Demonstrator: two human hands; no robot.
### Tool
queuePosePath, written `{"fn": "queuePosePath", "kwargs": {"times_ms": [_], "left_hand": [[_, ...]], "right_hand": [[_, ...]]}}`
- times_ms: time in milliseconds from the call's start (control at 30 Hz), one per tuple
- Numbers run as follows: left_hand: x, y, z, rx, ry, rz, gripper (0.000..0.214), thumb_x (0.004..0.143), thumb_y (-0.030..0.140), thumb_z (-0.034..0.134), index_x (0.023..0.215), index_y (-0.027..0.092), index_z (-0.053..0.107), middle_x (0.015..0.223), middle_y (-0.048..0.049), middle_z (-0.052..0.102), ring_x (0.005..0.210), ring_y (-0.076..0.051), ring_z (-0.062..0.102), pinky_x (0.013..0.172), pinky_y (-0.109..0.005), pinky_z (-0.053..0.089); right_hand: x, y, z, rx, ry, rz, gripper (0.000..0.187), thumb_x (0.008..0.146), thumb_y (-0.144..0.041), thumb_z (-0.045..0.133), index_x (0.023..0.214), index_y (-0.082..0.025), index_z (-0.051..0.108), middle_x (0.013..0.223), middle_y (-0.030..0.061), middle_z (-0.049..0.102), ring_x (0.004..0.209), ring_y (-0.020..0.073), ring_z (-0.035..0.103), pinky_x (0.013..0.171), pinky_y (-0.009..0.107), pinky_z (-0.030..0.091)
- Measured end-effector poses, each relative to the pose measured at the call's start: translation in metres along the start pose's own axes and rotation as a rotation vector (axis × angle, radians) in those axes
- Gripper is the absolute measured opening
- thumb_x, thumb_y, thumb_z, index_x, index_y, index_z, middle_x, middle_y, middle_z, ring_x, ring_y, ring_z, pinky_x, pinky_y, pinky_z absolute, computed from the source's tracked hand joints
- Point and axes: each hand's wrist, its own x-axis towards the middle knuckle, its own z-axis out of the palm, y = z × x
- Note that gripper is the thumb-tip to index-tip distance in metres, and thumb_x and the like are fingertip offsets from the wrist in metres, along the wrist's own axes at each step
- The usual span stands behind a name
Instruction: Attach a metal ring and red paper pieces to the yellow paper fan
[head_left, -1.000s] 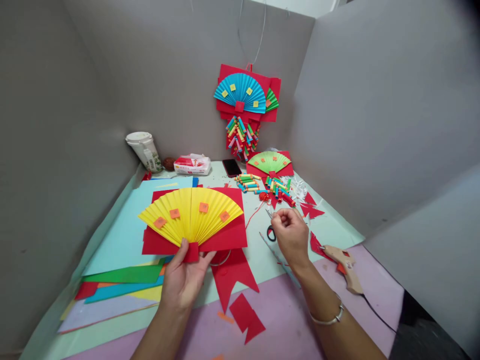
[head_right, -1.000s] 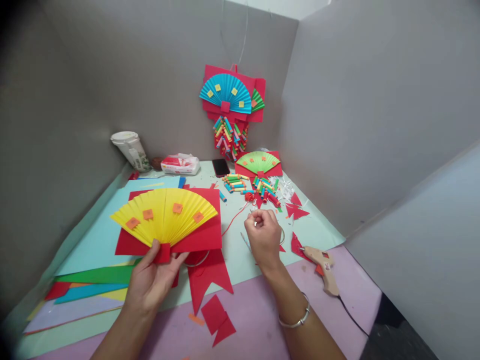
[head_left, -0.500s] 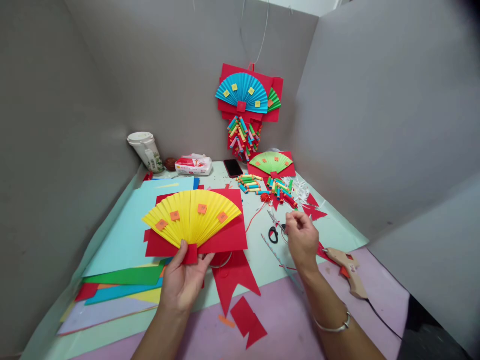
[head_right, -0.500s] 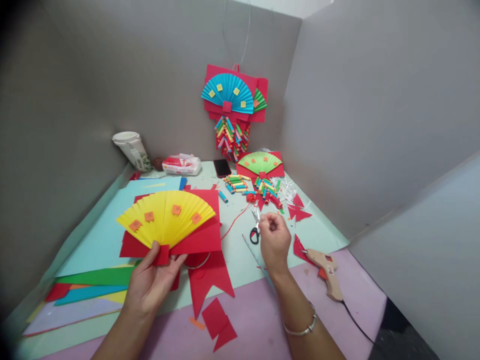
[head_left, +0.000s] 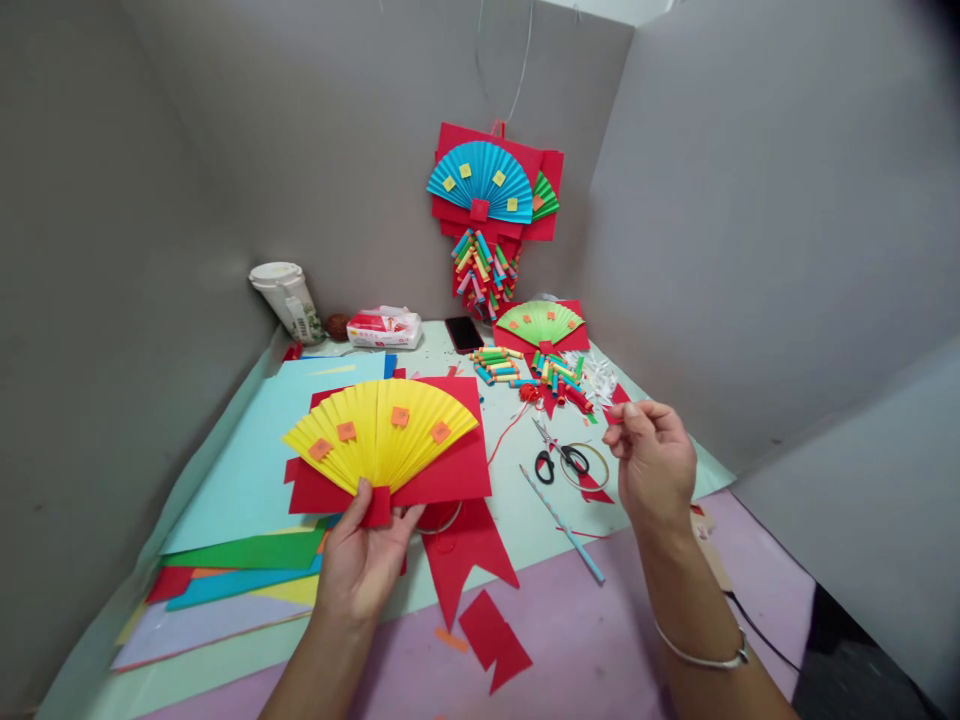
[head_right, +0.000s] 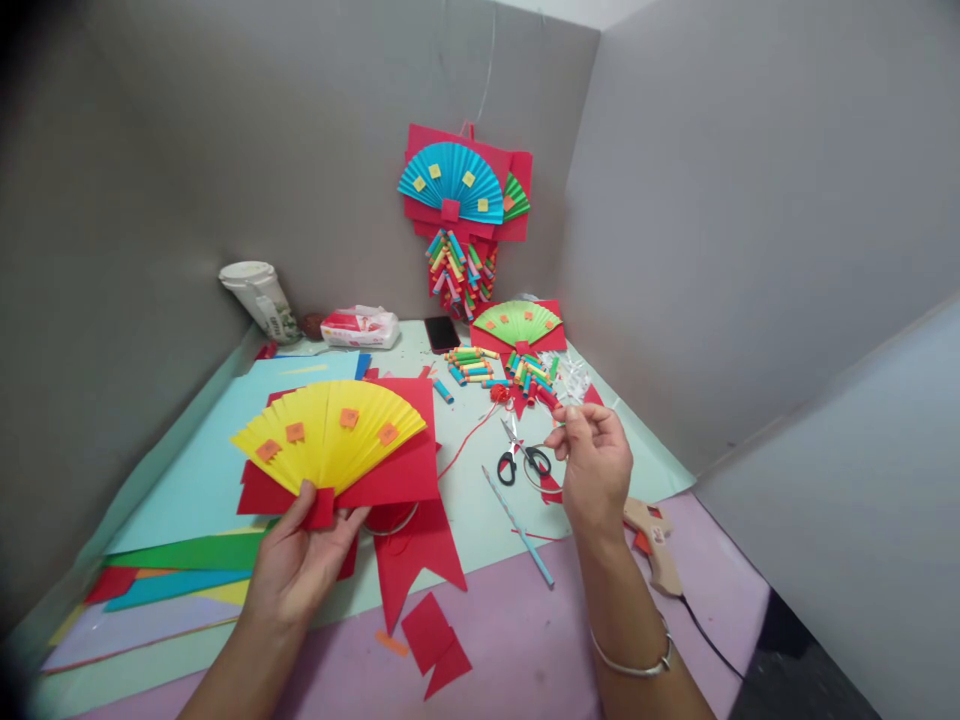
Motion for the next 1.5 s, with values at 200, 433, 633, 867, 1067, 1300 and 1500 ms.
{"fn": "queuePosePath", "kwargs": {"times_ms": [200, 433, 633, 867, 1067, 1300, 1500], "left_hand": [[0.002, 0.0, -0.003, -0.011, -0.016, -0.011, 0.026, 0.097, 0.014, 0.045, 0.11, 0.021, 0.066, 0.088, -0.0056, 0.077, 0.076, -0.017, 0.074, 0.086, -0.045, 0.059], [0.001, 0.0, -0.002, 0.012, -0.046, -0.004, 0.025, 0.097, 0.014, 0.044, 0.103, 0.018, 0.068, 0.088, -0.0072, 0.078, 0.078, -0.018, 0.075, 0.08, -0.041, 0.062], [0.002, -0.003, -0.003, 0.024, -0.067, -0.012, 0.026, 0.098, 0.014, 0.042, 0.102, 0.017, 0.068, 0.089, -0.0078, 0.078, 0.077, -0.018, 0.075, 0.078, -0.039, 0.062], [0.001, -0.004, -0.002, 0.051, -0.077, -0.007, 0.026, 0.097, 0.011, 0.042, 0.099, 0.016, 0.067, 0.084, -0.0067, 0.078, 0.075, -0.018, 0.075, 0.075, -0.039, 0.063], [-0.001, -0.005, -0.003, 0.081, -0.057, 0.01, 0.026, 0.095, 0.006, 0.044, 0.099, 0.016, 0.068, 0.079, -0.0048, 0.077, 0.07, -0.017, 0.073, 0.077, -0.043, 0.063], [-0.018, -0.003, 0.0, 0.062, -0.217, 0.02, 0.028, 0.086, 0.008, 0.058, 0.107, 0.021, 0.069, 0.108, -0.0081, 0.075, 0.101, -0.026, 0.069, 0.091, -0.053, 0.056], [-0.02, -0.003, -0.007, 0.19, -0.247, 0.018, 0.023, 0.074, 0.006, 0.072, 0.093, 0.018, 0.075, 0.101, -0.0077, 0.076, 0.103, -0.029, 0.068, 0.092, -0.046, 0.057]], "right_hand": [[-0.009, 0.006, 0.005, -0.079, -0.114, 0.09, 0.032, 0.076, -0.041, 0.071, 0.095, -0.018, 0.061, 0.072, -0.0001, 0.068, 0.049, 0.0095, 0.056, 0.045, 0.021, 0.042], [-0.024, 0.017, 0.014, -0.168, -0.227, 0.221, 0.043, 0.085, -0.06, 0.056, 0.077, -0.018, 0.062, 0.047, -0.006, 0.052, 0.039, 0.0081, 0.046, 0.041, 0.02, 0.037], [-0.03, 0.026, 0.034, -0.218, -0.513, 0.239, 0.035, 0.082, -0.05, 0.062, 0.099, -0.019, 0.066, 0.09, 0.0042, 0.071, 0.051, 0.0091, 0.057, 0.048, 0.023, 0.043], [-0.034, 0.031, 0.059, -0.28, -0.714, 0.28, 0.027, 0.08, -0.042, 0.064, 0.095, -0.019, 0.066, 0.073, -0.0009, 0.066, 0.054, 0.0122, 0.062, 0.051, 0.023, 0.044], [-0.031, 0.031, 0.064, -0.264, -0.72, 0.259, 0.024, 0.083, -0.043, 0.06, 0.079, -0.019, 0.061, 0.061, -0.0037, 0.06, 0.051, 0.0117, 0.058, 0.052, 0.023, 0.041], [-0.028, 0.033, 0.057, -0.26, -0.709, 0.258, 0.028, 0.084, -0.047, 0.06, 0.08, -0.02, 0.059, 0.053, -0.0044, 0.058, 0.049, 0.012, 0.052, 0.049, 0.023, 0.035], [-0.026, 0.037, 0.055, -0.24, -0.712, 0.276, 0.034, 0.081, -0.053, 0.062, 0.08, -0.019, 0.06, 0.053, -0.0042, 0.057, 0.047, 0.0119, 0.048, 0.045, 0.022, 0.031]]}}
